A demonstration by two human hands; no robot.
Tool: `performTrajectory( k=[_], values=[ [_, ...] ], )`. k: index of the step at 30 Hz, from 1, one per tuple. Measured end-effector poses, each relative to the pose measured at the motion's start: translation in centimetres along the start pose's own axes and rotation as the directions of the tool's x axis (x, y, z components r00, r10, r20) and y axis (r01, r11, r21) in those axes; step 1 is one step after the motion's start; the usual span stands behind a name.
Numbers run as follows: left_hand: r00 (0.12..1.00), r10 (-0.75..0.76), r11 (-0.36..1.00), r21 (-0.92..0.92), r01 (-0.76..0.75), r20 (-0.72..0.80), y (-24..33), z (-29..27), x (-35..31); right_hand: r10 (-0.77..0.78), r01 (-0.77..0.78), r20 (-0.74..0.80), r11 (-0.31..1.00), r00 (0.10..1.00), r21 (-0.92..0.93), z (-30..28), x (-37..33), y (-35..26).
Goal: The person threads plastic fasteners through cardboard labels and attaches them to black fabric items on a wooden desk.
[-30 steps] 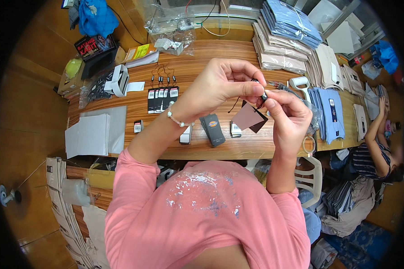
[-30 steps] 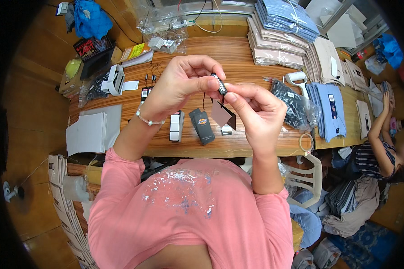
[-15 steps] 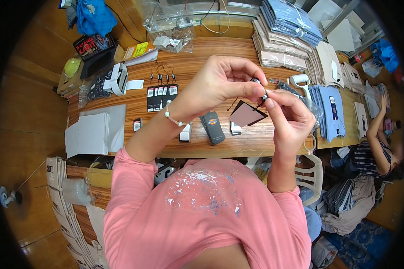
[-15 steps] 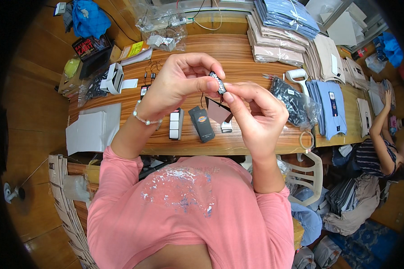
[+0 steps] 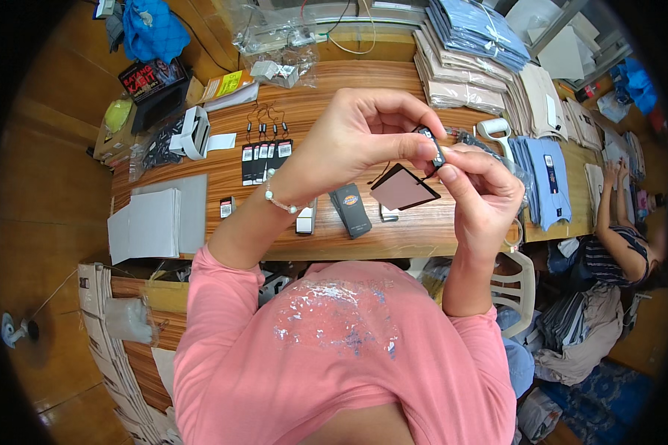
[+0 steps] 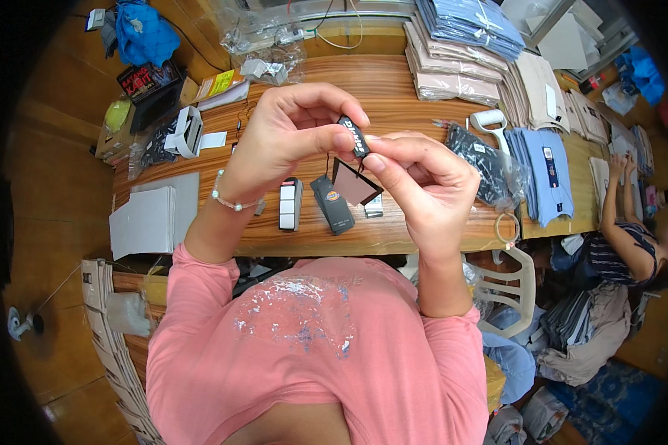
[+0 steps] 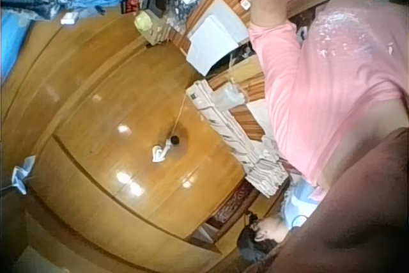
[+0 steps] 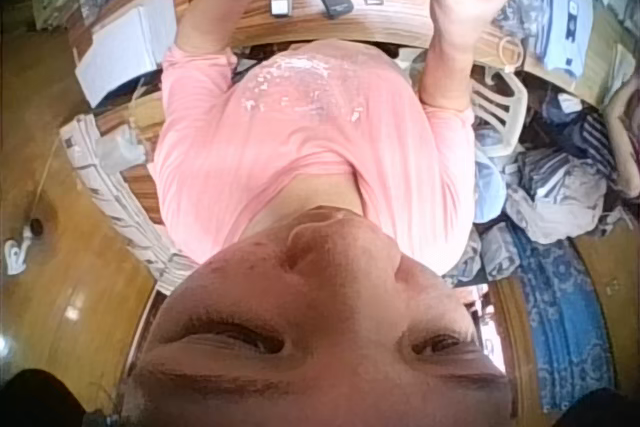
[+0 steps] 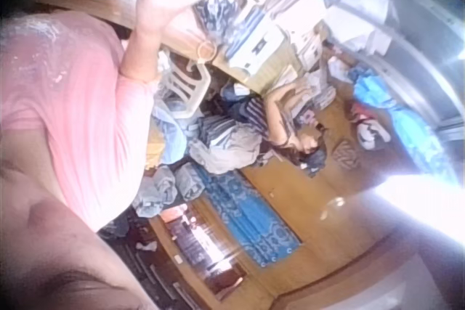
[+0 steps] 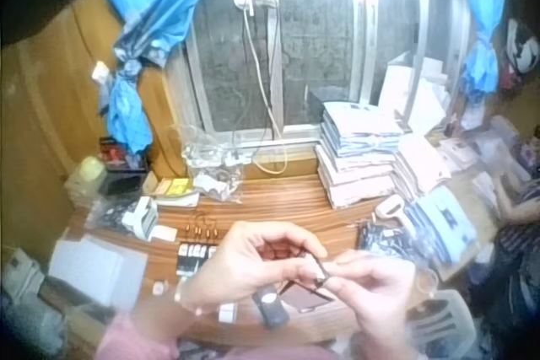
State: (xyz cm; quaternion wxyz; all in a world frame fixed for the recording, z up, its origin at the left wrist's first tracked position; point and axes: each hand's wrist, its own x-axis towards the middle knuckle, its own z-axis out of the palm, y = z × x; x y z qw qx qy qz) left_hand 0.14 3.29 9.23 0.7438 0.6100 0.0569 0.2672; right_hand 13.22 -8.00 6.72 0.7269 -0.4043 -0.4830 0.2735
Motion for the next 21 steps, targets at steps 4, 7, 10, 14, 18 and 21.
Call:
performTrajectory(
  k=[4, 7, 10, 14, 18, 21],
  values=[
    [0.999, -0.034, 0.999, 0.019, 0.034, -0.017, 0.02, 0.03, -0.22, -0.028, 0.03, 0.029, 0.996, 0.999, -0.087, -0.1, -0.11, -0.16],
    [0.999, -0.05, 0.999, 0.015, 0.051, -0.008, 0.16, 0.06, -0.27, -0.079, 0.084, 0.042, 0.986, 0.996, -0.142, 0.0, -0.15, -0.2],
    [0.998, -0.062, 0.998, 0.013, 0.062, 0.004, 0.2, 0.04, -0.27, -0.076, 0.082, 0.044, 0.984, 0.996, -0.158, -0.07, -0.18, -0.28],
    [0.998, -0.06, 0.998, 0.007, 0.06, 0.009, -0.05, 0.04, -0.29, -0.054, 0.062, 0.051, 0.984, 0.997, -0.169, -0.11, -0.23, -0.49],
    [0.998, -0.062, 0.998, 0.004, 0.062, 0.019, -0.11, 0.12, -0.2, -0.033, 0.045, 0.064, 0.981, 0.997, -0.191, -0.48, -0.15, -0.7],
    [0.998, -0.061, 0.998, -0.008, 0.061, 0.033, -0.2, 0.02, -0.21, 0.004, 0.007, 0.056, 0.98, 0.998, -0.199, -0.52, -0.21, -0.85]
  ],
)
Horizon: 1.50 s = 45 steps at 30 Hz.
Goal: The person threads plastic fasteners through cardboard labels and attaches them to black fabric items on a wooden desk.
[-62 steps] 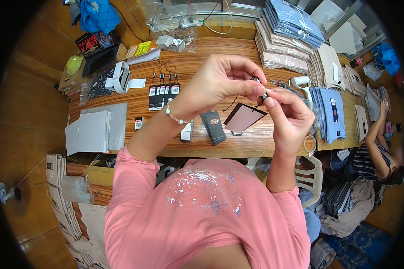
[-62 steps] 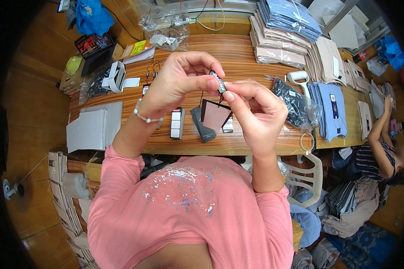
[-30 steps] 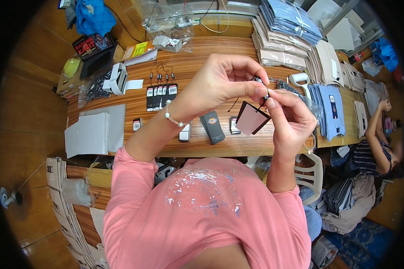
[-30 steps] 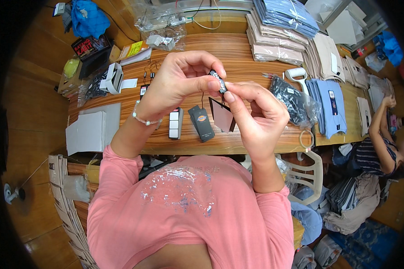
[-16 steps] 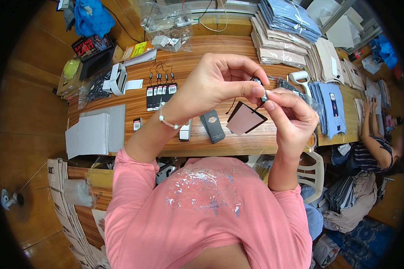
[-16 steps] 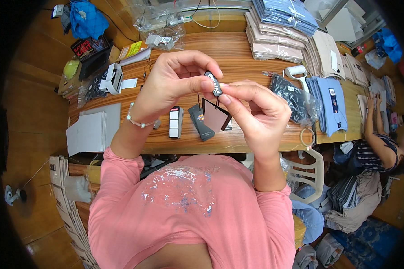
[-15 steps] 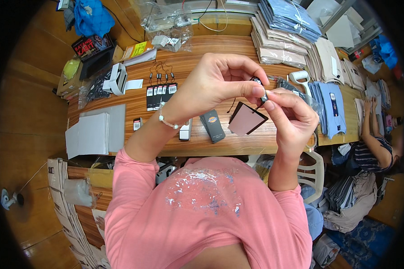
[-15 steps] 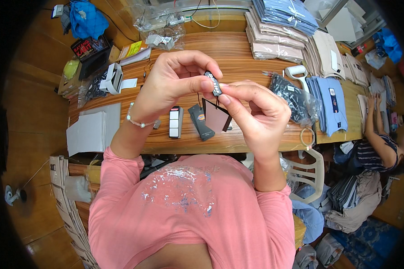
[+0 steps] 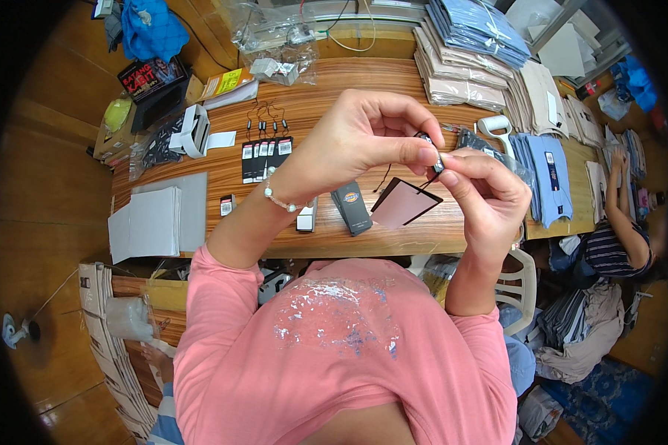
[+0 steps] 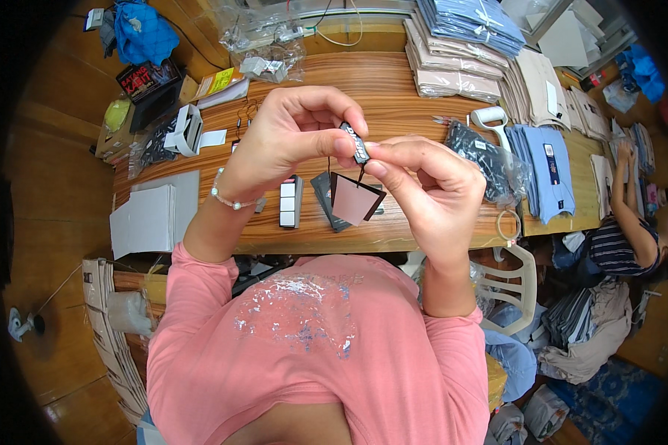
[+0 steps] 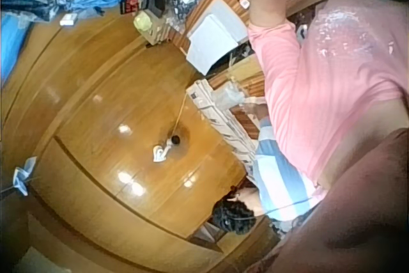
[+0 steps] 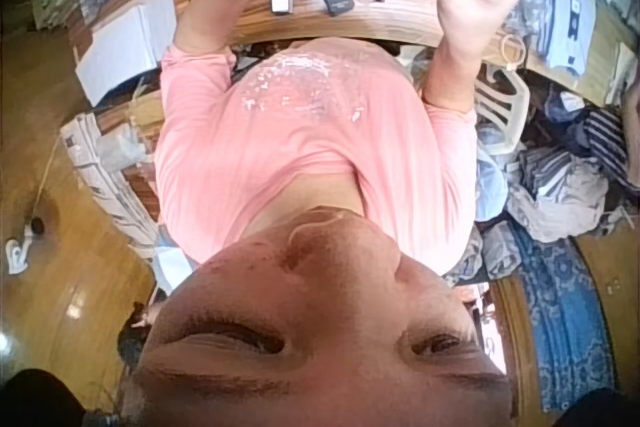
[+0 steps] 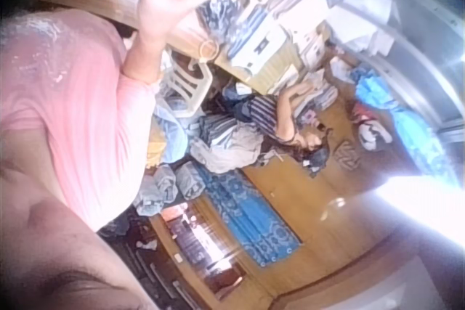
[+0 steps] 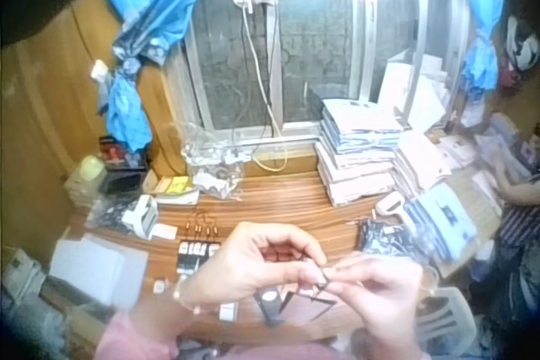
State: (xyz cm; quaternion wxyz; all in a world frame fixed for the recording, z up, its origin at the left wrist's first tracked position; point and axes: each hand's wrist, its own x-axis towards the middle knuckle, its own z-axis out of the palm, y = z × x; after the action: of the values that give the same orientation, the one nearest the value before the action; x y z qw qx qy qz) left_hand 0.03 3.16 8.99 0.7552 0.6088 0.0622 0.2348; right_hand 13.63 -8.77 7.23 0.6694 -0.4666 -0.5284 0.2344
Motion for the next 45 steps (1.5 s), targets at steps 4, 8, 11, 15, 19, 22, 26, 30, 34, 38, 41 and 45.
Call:
performTrajectory(
  k=[4, 8, 11, 15, 19, 22, 26, 30, 34, 38, 41, 45],
  values=[
    [1.0, -0.014, 1.0, 0.009, 0.015, -0.028, 0.1, 0.1, -0.1, -0.022, 0.022, -0.005, 1.0, 1.0, -0.021, 0.2, 0.0, -0.3],
    [0.999, -0.001, 1.0, 0.005, 0.001, -0.045, 0.1, 0.3, -0.2, -0.079, 0.078, -0.014, 0.996, 0.997, -0.051, 0.4, 0.0, -0.2],
    [1.0, 0.006, 0.999, -0.04, -0.007, -0.029, -0.2, 0.5, -0.3, -0.086, 0.084, -0.039, 0.996, 0.996, -0.033, 0.6, -0.4, -0.3],
    [1.0, 0.013, 0.998, -0.058, -0.014, -0.01, -0.2, 0.7, -0.6, -0.138, 0.136, -0.06, 0.99, 0.989, -0.04, 0.8, -1.0, -0.2],
    [1.0, 0.008, 0.997, -0.076, -0.008, 0.001, -0.2, 0.8, -0.6, -0.147, 0.145, -0.072, 0.989, 0.987, -0.03, 0.9, -1.2, -0.2],
    [1.0, 0.011, 0.998, -0.059, -0.011, -0.008, -0.3, 1.0, -0.5, -0.147, 0.145, -0.09, 0.989, 0.985, -0.03, 0.8, -1.3, -0.3],
    [0.999, 0.033, 0.998, -0.051, -0.033, -0.009, -0.5, 1.1, -0.4, -0.156, 0.154, -0.096, 0.988, 0.983, -0.026, 0.6, -1.4, 0.3],
    [1.0, 0.012, 0.997, -0.074, -0.01, 0.022, -0.2, 0.7, -0.2, -0.067, 0.069, -0.041, 0.996, 0.997, 0.055, 0.4, -0.9, -0.5],
    [1.0, 0.002, 0.994, -0.112, 0.0, 0.013, -0.1, 0.6, -0.2, -0.02, 0.022, -0.015, 0.996, 1.0, 0.089, 0.1, -0.8, -0.7],
    [0.999, -0.02, 0.991, -0.131, 0.024, 0.029, -0.4, 0.3, -0.4, -0.049, 0.05, -0.007, 0.996, 0.999, 0.08, 0.3, -0.8, -0.5],
    [0.999, -0.019, 0.991, -0.133, 0.023, 0.029, -0.6, 0.2, -0.4, -0.054, 0.055, -0.01, 0.996, 0.998, 0.074, 0.4, -0.8, -0.2],
    [1.0, -0.011, 0.998, -0.057, 0.012, 0.012, -0.5, -0.1, -0.4, -0.054, 0.056, -0.027, 0.996, 0.998, 0.071, 0.3, -0.6, 0.6]
  ],
)
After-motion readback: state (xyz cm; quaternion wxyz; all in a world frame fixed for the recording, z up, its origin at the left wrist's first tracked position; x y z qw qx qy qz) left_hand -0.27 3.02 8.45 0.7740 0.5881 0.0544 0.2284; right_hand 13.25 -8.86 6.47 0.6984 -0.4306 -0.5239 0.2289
